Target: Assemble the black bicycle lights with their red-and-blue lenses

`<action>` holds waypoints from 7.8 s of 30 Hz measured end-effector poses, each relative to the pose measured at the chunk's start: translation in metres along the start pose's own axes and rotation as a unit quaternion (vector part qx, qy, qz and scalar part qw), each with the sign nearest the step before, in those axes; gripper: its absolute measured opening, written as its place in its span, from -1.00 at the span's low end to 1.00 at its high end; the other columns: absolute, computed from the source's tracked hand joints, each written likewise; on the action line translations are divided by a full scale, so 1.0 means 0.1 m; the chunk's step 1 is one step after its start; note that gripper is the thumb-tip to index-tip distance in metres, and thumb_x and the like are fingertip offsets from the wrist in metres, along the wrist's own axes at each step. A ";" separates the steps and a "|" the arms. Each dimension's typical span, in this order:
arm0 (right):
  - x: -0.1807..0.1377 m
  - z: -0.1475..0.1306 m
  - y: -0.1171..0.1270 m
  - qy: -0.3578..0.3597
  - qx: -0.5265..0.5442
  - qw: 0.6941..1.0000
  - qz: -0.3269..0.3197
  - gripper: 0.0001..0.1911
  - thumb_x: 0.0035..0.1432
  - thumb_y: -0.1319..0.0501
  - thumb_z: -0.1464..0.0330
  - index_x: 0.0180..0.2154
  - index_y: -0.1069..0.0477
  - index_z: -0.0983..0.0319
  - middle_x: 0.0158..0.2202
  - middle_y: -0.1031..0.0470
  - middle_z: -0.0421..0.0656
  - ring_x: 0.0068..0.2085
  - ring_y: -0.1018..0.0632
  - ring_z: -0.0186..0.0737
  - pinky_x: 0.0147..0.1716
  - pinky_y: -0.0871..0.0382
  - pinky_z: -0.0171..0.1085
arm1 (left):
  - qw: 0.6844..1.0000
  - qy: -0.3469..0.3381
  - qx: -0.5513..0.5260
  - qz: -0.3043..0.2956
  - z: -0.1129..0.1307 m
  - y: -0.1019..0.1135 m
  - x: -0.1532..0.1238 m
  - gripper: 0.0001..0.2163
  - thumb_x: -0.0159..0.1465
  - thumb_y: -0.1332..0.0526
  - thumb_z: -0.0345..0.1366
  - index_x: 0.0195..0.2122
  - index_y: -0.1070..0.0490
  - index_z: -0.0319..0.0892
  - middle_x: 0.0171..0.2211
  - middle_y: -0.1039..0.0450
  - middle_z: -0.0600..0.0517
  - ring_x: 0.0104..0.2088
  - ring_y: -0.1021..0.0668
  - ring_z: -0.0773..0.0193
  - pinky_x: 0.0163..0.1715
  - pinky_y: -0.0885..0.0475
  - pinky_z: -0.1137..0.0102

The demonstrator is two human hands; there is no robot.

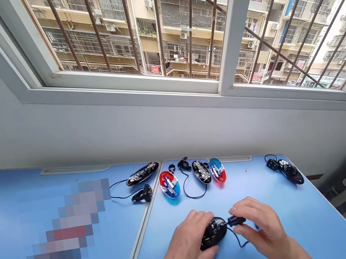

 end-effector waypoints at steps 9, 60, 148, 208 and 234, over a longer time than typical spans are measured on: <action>-0.02 0.08 0.01 -0.060 0.098 0.991 -0.068 -0.65 0.30 -0.11 0.52 0.07 -0.33 0.13 -0.19 -0.61 -0.08 -0.20 -0.62 -0.18 -0.21 -0.56 -0.21 | 1.000 0.000 0.004 -0.002 0.04 0.04 0.00 -0.64 0.00 -0.18 -0.46 -0.14 -0.35 -0.09 -0.26 -0.46 0.03 -0.25 -0.41 0.10 -0.30 -0.33 0.31; -0.05 0.11 0.07 -0.097 0.184 0.974 -0.091 -0.66 0.29 -0.15 0.51 0.05 -0.34 0.09 -0.02 -0.57 -0.05 -0.02 -0.59 -0.15 -0.06 -0.51 -0.14 | 1.000 -0.024 0.007 -0.008 0.08 0.06 -0.03 -0.61 0.05 -0.19 -0.43 -0.06 -0.29 -0.12 -0.17 -0.43 -0.04 -0.19 -0.42 0.05 -0.25 -0.36 0.24; -0.03 0.08 -0.03 -0.085 0.133 0.982 -0.105 -0.75 0.27 -0.21 0.43 -0.02 -0.41 0.13 -0.29 -0.60 -0.13 -0.31 -0.58 -0.22 -0.32 -0.50 -0.25 | 0.999 -0.038 0.015 0.002 0.10 0.04 -0.01 -0.69 0.06 -0.16 -0.48 -0.16 -0.32 -0.09 -0.23 -0.46 0.03 -0.27 -0.41 0.11 -0.32 -0.34 0.31; 0.01 -0.07 0.01 -0.001 -0.028 0.995 -0.093 -0.61 0.37 -0.06 0.40 0.20 -0.25 0.17 -0.02 -0.55 0.01 -0.02 -0.58 -0.11 -0.08 -0.53 -0.20 | 1.000 -0.018 0.014 -0.003 0.05 0.02 -0.02 -0.70 0.02 -0.19 -0.46 -0.20 -0.31 -0.10 -0.26 -0.46 0.04 -0.29 -0.41 0.12 -0.30 -0.32 0.29; 0.01 -0.02 -0.01 0.020 0.075 0.996 -0.041 -0.61 0.29 -0.16 0.50 0.12 -0.27 0.12 -0.28 -0.61 -0.10 -0.34 -0.62 -0.20 -0.38 -0.56 -0.27 | 1.000 -0.028 0.007 0.010 0.05 0.04 -0.01 -0.70 -0.01 -0.20 -0.44 -0.23 -0.28 -0.09 -0.28 -0.45 0.04 -0.29 -0.40 0.13 -0.33 -0.31 0.34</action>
Point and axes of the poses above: each hand's wrist, its own x-axis towards the middle knuckle, its own y-axis out of the back of the hand, z = x × y, the point moved 6 cm from there along x, towards the middle knuckle
